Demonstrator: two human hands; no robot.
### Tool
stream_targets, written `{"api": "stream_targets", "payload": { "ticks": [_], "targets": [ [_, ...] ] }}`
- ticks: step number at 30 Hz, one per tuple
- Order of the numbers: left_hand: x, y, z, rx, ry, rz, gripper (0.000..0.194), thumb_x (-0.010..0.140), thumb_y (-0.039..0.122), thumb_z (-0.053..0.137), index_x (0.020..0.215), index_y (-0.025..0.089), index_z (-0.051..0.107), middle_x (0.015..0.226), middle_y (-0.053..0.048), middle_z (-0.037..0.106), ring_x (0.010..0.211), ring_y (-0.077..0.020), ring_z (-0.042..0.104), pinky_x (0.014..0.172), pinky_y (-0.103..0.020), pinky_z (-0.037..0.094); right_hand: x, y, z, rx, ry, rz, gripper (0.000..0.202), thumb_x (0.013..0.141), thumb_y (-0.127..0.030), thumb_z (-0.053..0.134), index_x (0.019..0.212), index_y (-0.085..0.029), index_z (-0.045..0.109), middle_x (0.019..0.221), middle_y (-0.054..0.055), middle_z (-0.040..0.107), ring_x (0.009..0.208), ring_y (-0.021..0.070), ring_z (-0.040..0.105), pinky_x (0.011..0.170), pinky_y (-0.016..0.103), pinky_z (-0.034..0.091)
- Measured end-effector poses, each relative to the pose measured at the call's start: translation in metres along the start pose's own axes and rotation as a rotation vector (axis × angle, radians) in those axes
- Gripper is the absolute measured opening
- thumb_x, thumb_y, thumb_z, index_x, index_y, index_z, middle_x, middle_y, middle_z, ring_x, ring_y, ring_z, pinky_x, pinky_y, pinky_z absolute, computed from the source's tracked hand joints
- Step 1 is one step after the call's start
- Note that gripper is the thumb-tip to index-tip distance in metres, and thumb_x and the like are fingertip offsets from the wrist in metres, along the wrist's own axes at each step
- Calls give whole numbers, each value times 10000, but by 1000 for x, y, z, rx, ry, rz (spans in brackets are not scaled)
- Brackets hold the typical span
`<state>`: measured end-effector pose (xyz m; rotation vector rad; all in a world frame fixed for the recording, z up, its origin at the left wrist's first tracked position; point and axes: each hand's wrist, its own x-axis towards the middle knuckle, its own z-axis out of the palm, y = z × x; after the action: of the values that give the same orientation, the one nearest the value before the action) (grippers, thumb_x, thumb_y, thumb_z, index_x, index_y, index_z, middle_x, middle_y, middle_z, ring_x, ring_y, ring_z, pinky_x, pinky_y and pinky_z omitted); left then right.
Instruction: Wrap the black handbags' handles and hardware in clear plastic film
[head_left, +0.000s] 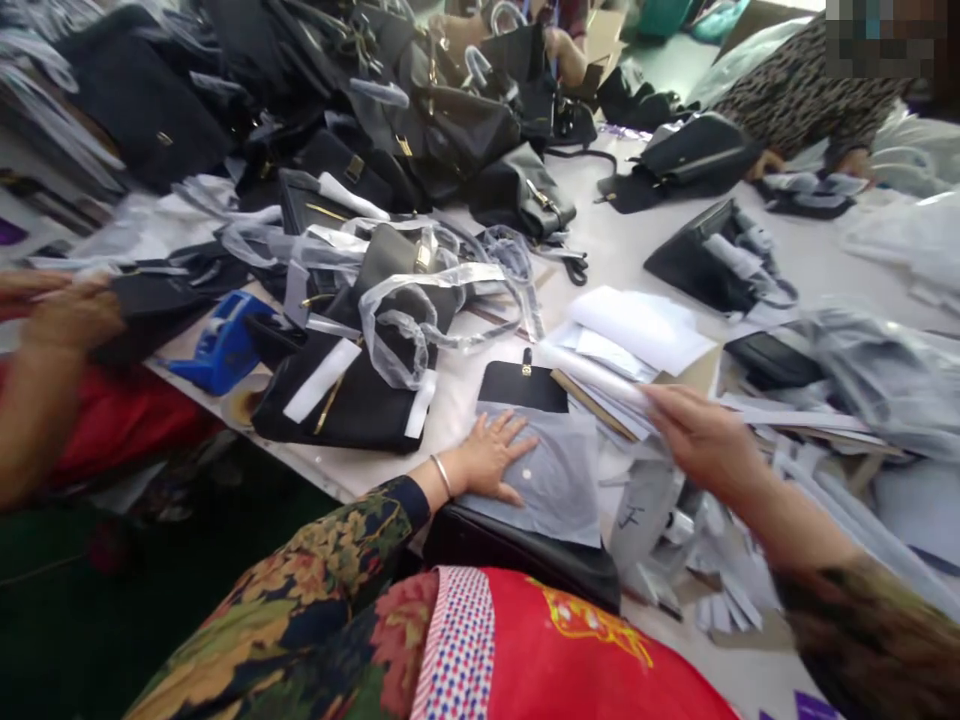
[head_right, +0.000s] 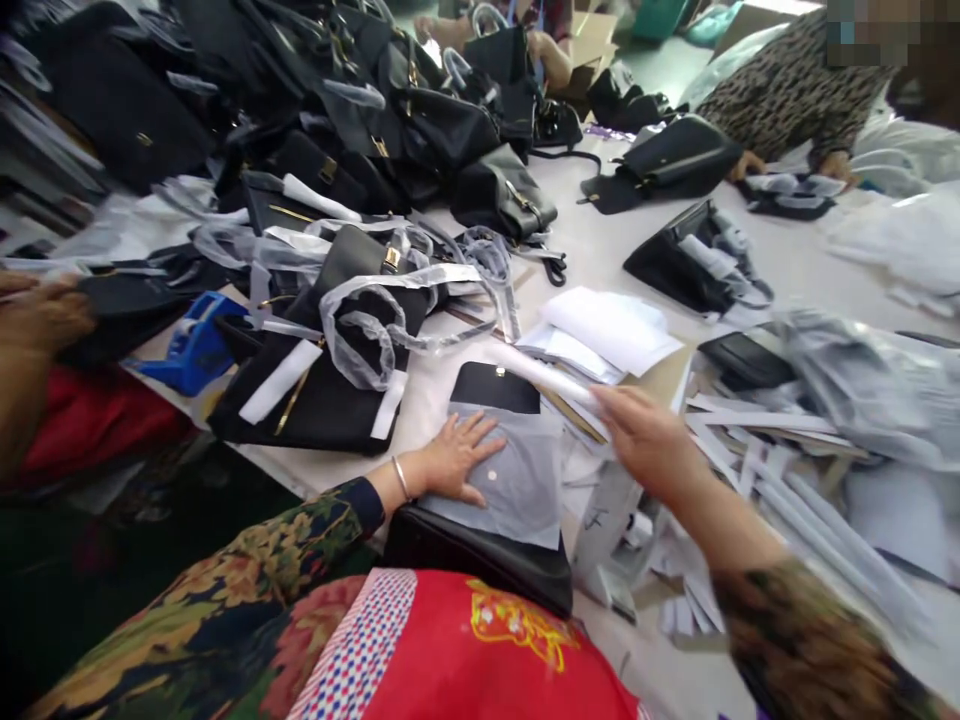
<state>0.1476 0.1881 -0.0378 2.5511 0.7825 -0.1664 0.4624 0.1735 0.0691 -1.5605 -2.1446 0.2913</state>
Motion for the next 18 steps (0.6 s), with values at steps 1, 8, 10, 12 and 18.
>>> {"api": "stream_targets", "payload": {
  "ticks": [1,8,10,12,18],
  "targets": [
    [0,0,0,5,-3,-5,1064,728,780,634,1585,250,294,1671,-199,180,1520,-464,114,1138,-734,124,10,-11,19,53,-67,-47,290,1011,-293,526,1253,-227,669,1182,102,685,1062,195,663,947,309,528],
    [-4,-2,-3,-3,72,2,1040,739,766,639,1584,264,300,1649,-205,225,1486,-446,211,1160,-692,121,45,-43,146,75,-380,1,245,978,-256,559,1128,-194,743,1103,96,691,1000,196,659,903,287,514],
    [-6,-3,-3,-12,106,12,1012,742,766,636,1566,255,346,1635,-192,260,1477,-434,226,1176,-678,90,37,-31,153,39,-373,28,249,982,-252,554,1131,-185,743,1095,99,694,1014,198,644,918,292,499],
    [-9,-3,-2,-17,138,25,976,748,764,633,1539,242,399,1606,-182,314,1462,-423,250,1189,-662,61,29,-19,154,0,-354,26,248,977,-238,560,1125,-167,746,1088,107,696,1028,213,624,939,311,481],
    [-11,-3,-2,-4,163,19,976,739,767,643,1516,214,436,1564,-192,370,1432,-416,284,1200,-629,64,23,-11,149,-104,-426,-125,284,990,-210,507,1111,-187,763,1066,109,700,955,228,571,869,328,449]
  ]
}}
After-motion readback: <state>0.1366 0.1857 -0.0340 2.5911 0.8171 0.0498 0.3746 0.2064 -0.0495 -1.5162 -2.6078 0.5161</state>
